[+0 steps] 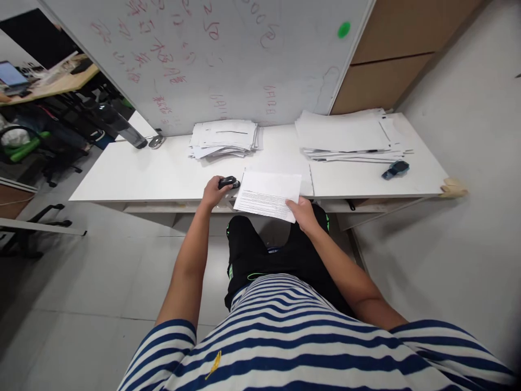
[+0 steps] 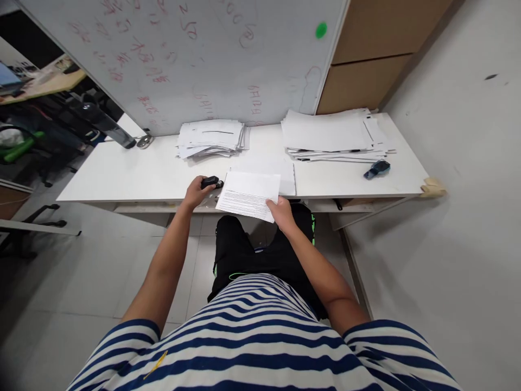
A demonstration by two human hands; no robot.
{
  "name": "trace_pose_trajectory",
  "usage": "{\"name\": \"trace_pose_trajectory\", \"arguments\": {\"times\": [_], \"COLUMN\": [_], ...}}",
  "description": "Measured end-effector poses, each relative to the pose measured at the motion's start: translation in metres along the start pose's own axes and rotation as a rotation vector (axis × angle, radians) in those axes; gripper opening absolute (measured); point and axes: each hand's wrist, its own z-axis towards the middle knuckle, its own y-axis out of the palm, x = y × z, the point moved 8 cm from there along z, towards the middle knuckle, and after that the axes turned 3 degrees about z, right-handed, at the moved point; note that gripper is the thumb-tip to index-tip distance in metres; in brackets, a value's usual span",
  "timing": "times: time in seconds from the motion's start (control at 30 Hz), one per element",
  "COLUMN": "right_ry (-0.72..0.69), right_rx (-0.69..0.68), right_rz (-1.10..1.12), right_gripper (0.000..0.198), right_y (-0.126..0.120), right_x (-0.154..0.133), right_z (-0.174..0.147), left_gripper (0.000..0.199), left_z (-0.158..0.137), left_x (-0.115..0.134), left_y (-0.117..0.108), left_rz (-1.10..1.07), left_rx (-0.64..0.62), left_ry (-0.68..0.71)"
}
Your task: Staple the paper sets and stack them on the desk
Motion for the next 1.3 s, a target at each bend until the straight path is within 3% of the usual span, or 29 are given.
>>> {"name": "trace_pose_trajectory", "arguments": {"times": [0.17,0.47,0.63,0.8,0.9,0.97,1.13,1.3], "right_ry": [0.007,-0.051,-0.063,0.008,0.038,0.028,-0.021,-0.033], "right_rx": [-0.073,-0.028,-0.092,-0.216,-0.217,-0.205,-0.209,-0.287], "right_rz": [-0.017,-0.107,-0.081,-0.063,-0.072,-0.073,-0.124,-0.114], "right_gripper": [0.032,0.033,0.036,0.038,0.037,0.038,0.04,0.04], "right_y": [0.022,0.009,0.022,0.05,0.055,0.055,0.05,0.049], "right_x": [-0.016,-0.023,-0.024,-0.008,0.002,0.003,-0.019,-0.031], "right_z": [0.005,0.012,0.011,0.013,0.01,0.007,0.015,0.026], "left_gripper": [0.035,0.035,0.037,0.043,0.048,0.048,0.045,0.051], "left_z": [-0.001,-0.001,0.0,-0.001,0.0,0.006,0.041,0.049], "left_x": [0.0,0.001,0.004,0.013,0.017,0.022,0.043,0.058], "left_y": [0.002,0.003,0.008,0.007,0.0,-0.007,-0.022,0.019], "left_rz": [-0.018,-0.059,-0.031,-0.006,-0.086,-0.149,-0.066,0.221], "left_rx": [-0.012,-0.02,-0.031,-0.141,-0.296,-0.333,0.026,0.096], "left_ry": [0.0,0.054,0.082,0.106,0.034,-0.045,-0.124,-0.164]}}
